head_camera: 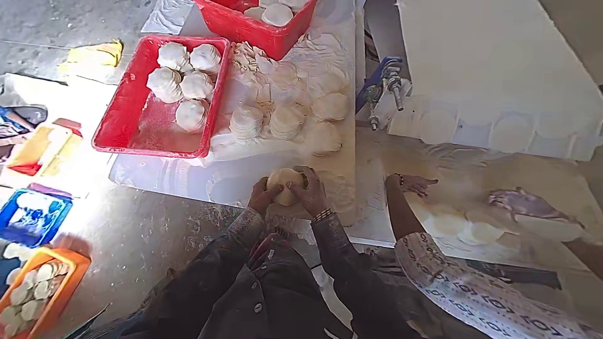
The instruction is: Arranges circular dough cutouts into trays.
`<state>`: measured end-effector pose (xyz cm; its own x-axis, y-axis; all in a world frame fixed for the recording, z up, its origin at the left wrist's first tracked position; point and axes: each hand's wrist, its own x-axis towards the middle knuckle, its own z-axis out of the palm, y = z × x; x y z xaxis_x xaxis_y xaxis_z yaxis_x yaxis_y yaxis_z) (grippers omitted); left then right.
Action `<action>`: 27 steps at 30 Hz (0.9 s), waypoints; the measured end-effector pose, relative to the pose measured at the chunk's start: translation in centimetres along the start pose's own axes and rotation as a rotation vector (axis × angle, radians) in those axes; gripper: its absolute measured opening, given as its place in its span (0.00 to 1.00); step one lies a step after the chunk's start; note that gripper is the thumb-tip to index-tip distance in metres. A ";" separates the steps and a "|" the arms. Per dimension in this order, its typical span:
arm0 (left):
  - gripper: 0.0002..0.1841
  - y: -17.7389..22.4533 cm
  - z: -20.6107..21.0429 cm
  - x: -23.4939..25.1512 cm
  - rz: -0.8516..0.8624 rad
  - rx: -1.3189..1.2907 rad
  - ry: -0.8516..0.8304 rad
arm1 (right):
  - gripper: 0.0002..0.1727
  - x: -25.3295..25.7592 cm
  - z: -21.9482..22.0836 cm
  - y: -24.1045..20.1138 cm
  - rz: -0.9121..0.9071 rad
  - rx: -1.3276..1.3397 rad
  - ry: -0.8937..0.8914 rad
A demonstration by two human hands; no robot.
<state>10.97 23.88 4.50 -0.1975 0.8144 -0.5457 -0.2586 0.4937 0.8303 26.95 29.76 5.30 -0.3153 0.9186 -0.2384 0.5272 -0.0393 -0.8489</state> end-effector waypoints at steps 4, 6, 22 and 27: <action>0.23 0.5 -2.5 -0.7 0.126 0.016 -0.001 | 0.17 0.5 1.6 -1.6 -0.319 -0.120 0.031; 0.25 0.8 -3.8 -1.1 0.222 -0.036 0.004 | 0.15 1.1 2.0 -2.8 -0.371 -0.082 0.021; 0.20 3.7 -14.3 -2.9 0.211 -0.757 -0.031 | 0.16 2.1 9.4 -15.3 -0.153 -0.131 -0.094; 0.17 6.8 -18.1 -3.5 0.051 -0.748 -0.087 | 0.10 1.2 12.3 -18.1 -0.304 -0.007 0.092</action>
<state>-7.22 18.86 9.96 -0.1589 0.8672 -0.4720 -0.8302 0.1414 0.5393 7.31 26.69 14.57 -0.3865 0.9196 0.0701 0.4251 0.2451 -0.8713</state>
